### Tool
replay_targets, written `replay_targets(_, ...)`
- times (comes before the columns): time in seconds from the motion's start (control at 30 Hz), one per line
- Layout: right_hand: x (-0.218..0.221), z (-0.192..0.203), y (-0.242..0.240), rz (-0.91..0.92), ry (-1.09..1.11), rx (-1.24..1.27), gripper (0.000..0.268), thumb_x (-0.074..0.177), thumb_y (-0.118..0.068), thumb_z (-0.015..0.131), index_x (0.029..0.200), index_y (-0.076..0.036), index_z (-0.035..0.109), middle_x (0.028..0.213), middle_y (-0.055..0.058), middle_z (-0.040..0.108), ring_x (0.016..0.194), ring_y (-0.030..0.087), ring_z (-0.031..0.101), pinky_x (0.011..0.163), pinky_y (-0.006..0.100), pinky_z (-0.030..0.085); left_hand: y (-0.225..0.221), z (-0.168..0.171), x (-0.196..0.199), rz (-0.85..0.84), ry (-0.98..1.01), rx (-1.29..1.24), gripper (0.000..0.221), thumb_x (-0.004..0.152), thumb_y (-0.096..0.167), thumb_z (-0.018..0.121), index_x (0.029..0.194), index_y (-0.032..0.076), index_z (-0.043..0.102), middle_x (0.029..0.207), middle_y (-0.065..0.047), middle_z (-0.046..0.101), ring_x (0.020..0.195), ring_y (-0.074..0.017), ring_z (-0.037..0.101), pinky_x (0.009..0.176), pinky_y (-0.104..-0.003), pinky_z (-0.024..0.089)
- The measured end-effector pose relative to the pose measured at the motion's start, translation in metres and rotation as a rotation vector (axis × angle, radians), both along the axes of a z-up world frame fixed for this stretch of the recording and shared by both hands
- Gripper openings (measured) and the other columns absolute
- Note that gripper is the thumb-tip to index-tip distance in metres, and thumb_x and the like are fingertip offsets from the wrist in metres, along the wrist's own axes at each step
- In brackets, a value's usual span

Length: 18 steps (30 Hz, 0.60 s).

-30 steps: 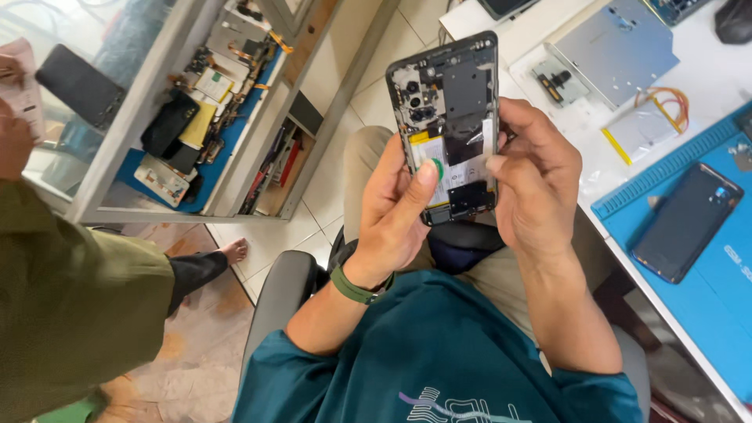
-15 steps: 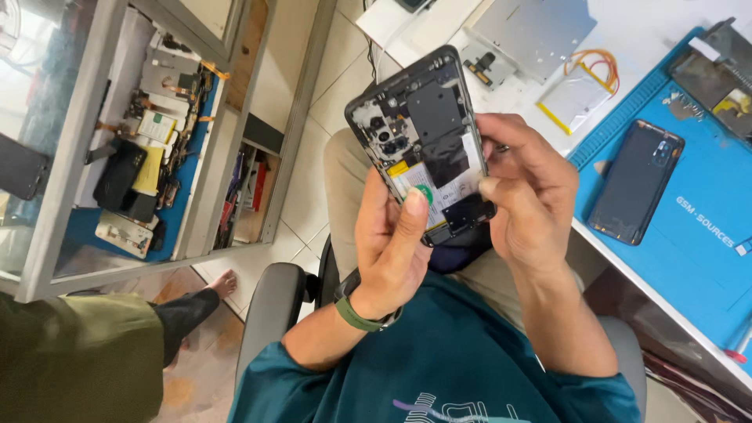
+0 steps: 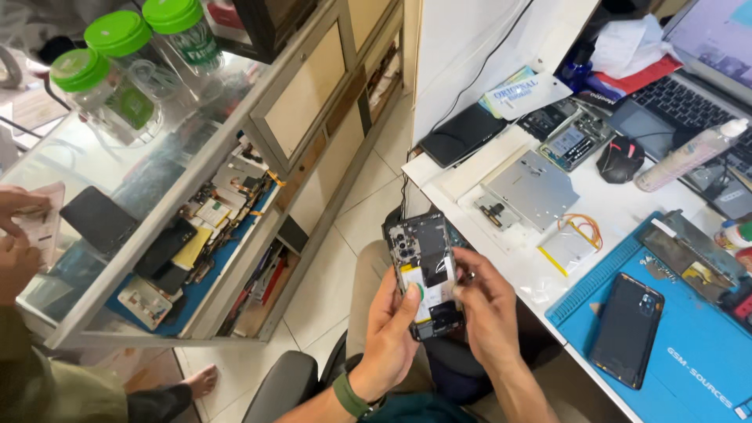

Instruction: The person disassembles a smartphone using a screwdriver and tweezers, removes the back cover, and handles the internal components. They then compare the disassembled phone with another blue smartphone, aligning the back cover and inspecting the fit before placing the parts on the workbench.

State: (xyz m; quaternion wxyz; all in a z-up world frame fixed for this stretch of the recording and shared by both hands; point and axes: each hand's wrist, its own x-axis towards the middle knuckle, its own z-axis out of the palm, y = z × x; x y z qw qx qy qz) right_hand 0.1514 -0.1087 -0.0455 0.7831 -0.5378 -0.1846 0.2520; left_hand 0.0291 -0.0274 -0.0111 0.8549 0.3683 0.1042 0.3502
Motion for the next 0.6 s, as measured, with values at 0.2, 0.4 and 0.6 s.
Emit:
replay_targets(0.2, -0.016, -0.01, 0.012, 0.001, 0.013, -0.041, 0.063, 0.08, 0.015, 0.058, 0.14, 0.003, 0.073, 0.118, 0.011, 0.075, 0.099, 0.016, 0.061, 0.08, 0.03, 0.049, 0.02, -0.01, -0.014, -0.043, 0.05, -0.117, 0.054, 0.108, 0.02, 0.064, 0.157, 0.0, 0.055, 0.145, -0.019, 0.072, 0.124, -0.0288, 0.072, 0.102, -0.043, 0.062)
replay_targets(0.4, -0.02, -0.009, 0.015, -0.029, -0.02, -0.09, 0.061, 0.084, 0.012, 0.061, 0.141, -0.002, 0.075, 0.109, 0.006, 0.071, 0.093, 0.013, 0.057, 0.074, 0.029, 0.047, 0.032, -0.004, -0.015, -0.077, 0.074, -0.158, 0.051, 0.107, 0.018, 0.064, 0.153, -0.001, 0.058, 0.14, -0.02, 0.075, 0.12, -0.0307, 0.075, 0.099, -0.044, 0.064)
replay_targets(0.6, -0.021, 0.024, 0.005, -0.072, -0.063, -0.112, 0.059, 0.09, 0.003, 0.063, 0.148, -0.005, 0.07, 0.126, 0.008, 0.071, 0.104, 0.015, 0.06, 0.087, 0.03, 0.051, 0.031, 0.0, -0.008, -0.152, 0.035, -0.244, 0.048, 0.108, 0.016, 0.062, 0.153, 0.0, 0.056, 0.141, -0.022, 0.074, 0.121, -0.0326, 0.075, 0.098, -0.046, 0.065)
